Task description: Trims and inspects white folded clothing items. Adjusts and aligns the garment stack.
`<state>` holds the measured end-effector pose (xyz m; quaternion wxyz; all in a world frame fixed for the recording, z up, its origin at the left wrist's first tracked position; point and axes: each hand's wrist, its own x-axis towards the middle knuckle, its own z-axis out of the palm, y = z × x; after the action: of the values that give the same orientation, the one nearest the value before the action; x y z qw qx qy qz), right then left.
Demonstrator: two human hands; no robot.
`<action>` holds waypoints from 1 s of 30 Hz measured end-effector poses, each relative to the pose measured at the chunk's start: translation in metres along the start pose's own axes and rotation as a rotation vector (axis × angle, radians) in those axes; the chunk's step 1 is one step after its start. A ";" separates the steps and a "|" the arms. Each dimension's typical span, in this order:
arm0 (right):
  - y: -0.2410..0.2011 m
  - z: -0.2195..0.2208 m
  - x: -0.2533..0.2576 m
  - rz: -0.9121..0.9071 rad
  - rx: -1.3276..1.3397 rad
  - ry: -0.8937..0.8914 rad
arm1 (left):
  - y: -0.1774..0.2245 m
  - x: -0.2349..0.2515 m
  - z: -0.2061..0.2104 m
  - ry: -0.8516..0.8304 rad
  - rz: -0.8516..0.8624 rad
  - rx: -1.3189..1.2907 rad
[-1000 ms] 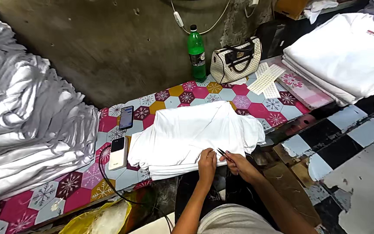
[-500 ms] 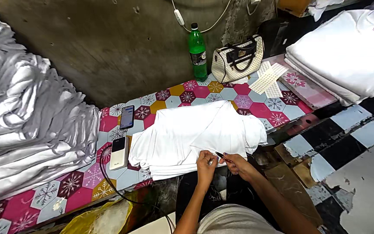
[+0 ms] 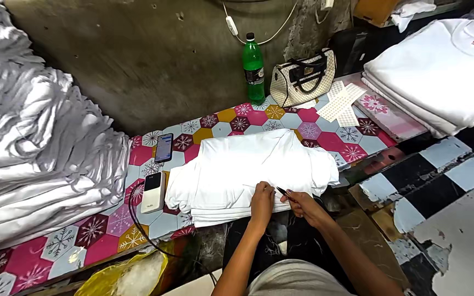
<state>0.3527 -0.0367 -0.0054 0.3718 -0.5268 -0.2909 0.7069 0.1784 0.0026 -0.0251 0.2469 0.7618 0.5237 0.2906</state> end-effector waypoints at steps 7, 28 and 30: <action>0.007 -0.003 0.002 0.069 -0.023 -0.015 | -0.021 -0.010 0.015 0.144 0.150 -0.109; 0.004 0.004 0.007 0.103 -0.040 -0.009 | -0.027 -0.020 0.020 0.192 0.088 -0.362; 0.001 0.004 0.004 0.118 -0.053 -0.009 | -0.027 -0.020 0.020 0.204 0.079 -0.370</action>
<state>0.3475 -0.0340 -0.0073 0.3140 -0.5496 -0.2795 0.7219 0.1690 -0.0088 -0.0619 0.3166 0.6899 0.4537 0.4669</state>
